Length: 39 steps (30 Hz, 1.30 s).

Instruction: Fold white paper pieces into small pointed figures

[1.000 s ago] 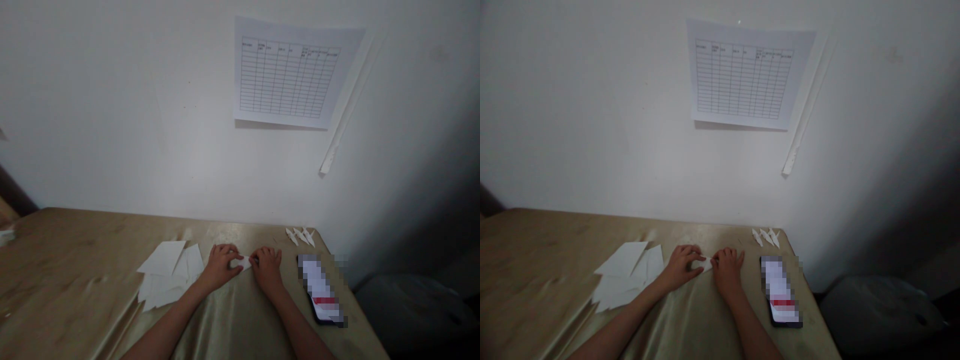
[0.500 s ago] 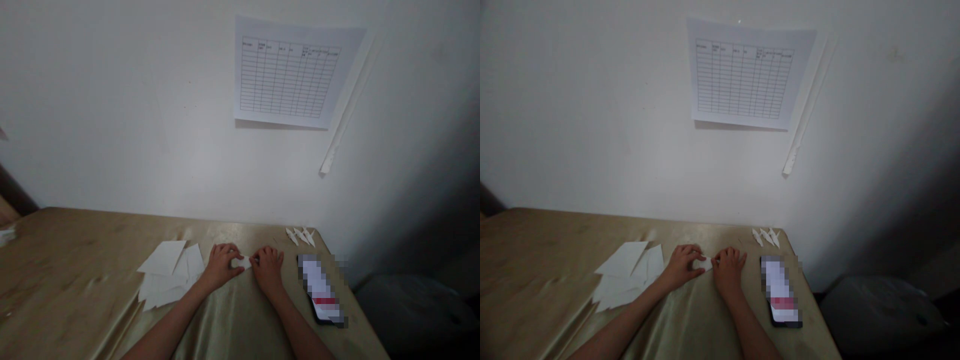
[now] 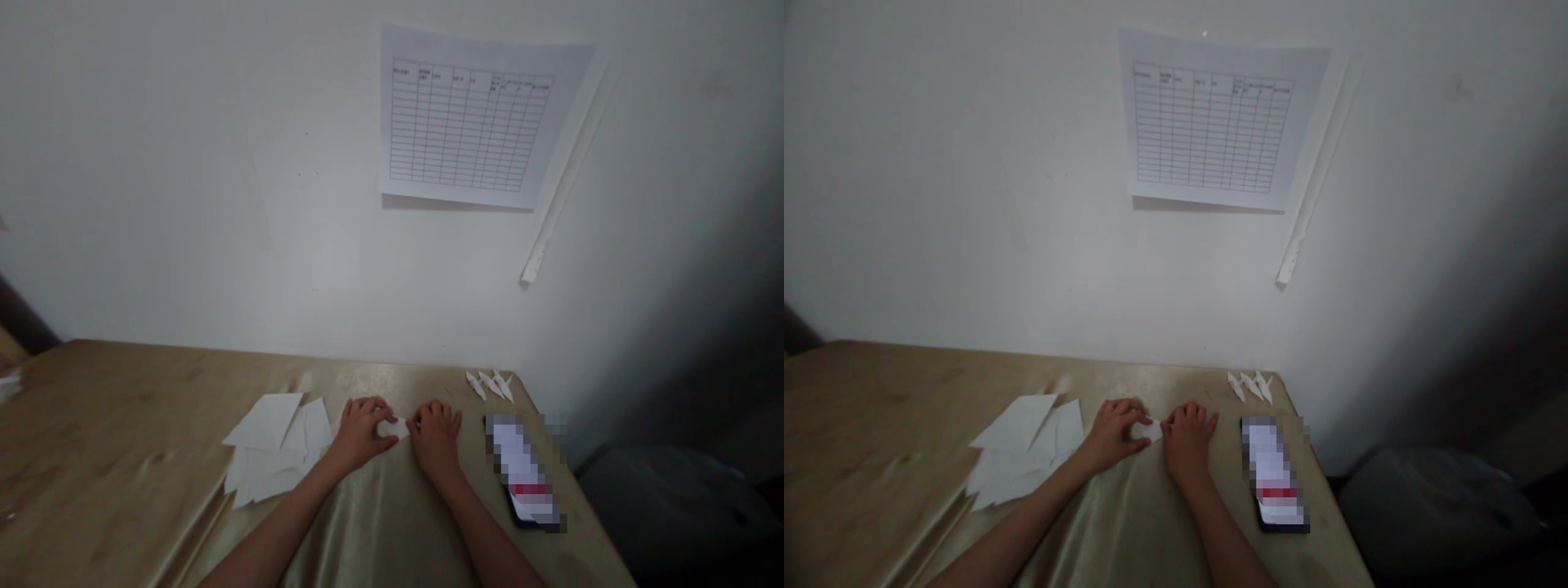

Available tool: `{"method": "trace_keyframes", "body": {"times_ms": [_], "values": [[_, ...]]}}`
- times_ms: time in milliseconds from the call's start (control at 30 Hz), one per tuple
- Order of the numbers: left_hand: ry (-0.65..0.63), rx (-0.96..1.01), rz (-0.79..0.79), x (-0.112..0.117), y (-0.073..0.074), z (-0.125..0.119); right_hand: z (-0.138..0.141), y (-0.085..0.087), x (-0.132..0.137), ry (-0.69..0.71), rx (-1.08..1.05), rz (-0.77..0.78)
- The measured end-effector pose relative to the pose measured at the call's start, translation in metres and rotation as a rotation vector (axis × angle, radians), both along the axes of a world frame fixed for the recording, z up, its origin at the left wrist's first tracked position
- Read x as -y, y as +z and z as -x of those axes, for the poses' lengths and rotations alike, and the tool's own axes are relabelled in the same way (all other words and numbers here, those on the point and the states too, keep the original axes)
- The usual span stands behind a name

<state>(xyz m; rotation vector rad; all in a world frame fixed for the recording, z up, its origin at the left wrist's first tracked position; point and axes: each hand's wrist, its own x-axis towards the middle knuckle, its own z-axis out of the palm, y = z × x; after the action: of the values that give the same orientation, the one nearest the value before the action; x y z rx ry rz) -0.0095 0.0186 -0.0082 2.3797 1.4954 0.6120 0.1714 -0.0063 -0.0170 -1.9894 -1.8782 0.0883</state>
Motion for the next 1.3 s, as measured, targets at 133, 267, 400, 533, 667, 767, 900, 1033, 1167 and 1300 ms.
{"method": "trace_keyframes", "body": {"times_ms": [133, 267, 400, 533, 667, 767, 900, 1033, 1167, 1300], "values": [[-0.012, 0.001, -0.015, 0.000, 0.000, 0.000, 0.001, -0.001, 0.000, -0.008, 0.022, 0.001], [-0.019, -0.005, -0.017, 0.000, -0.002, 0.000, 0.001, -0.001, 0.000, -0.006, 0.022, 0.006], [-0.041, -0.014, -0.021, 0.000, -0.003, 0.000, 0.001, 0.001, 0.001, -0.010, 0.020, 0.018], [-0.052, -0.030, -0.024, 0.000, -0.001, 0.000, 0.002, 0.004, 0.002, -0.017, 0.032, 0.026], [-0.045, -0.039, -0.037, 0.004, 0.002, -0.002, 0.002, 0.005, 0.002, -0.021, 0.019, 0.018], [-0.009, -0.051, -0.043, 0.008, 0.002, -0.005, 0.001, 0.004, 0.000, -0.029, 0.006, -0.009], [0.024, -0.058, -0.054, 0.011, 0.001, -0.009, -0.005, 0.003, -0.004, -0.001, -0.016, -0.027], [0.024, -0.033, -0.059, 0.011, -0.001, -0.010, -0.013, 0.004, 0.000, 0.086, -0.059, -0.027], [0.045, -0.026, -0.058, 0.011, -0.002, -0.011, -0.017, 0.005, 0.005, 0.087, -0.072, -0.058], [0.054, -0.038, -0.031, 0.011, 0.000, -0.012, -0.019, 0.004, 0.003, 0.056, -0.101, -0.074]]}}
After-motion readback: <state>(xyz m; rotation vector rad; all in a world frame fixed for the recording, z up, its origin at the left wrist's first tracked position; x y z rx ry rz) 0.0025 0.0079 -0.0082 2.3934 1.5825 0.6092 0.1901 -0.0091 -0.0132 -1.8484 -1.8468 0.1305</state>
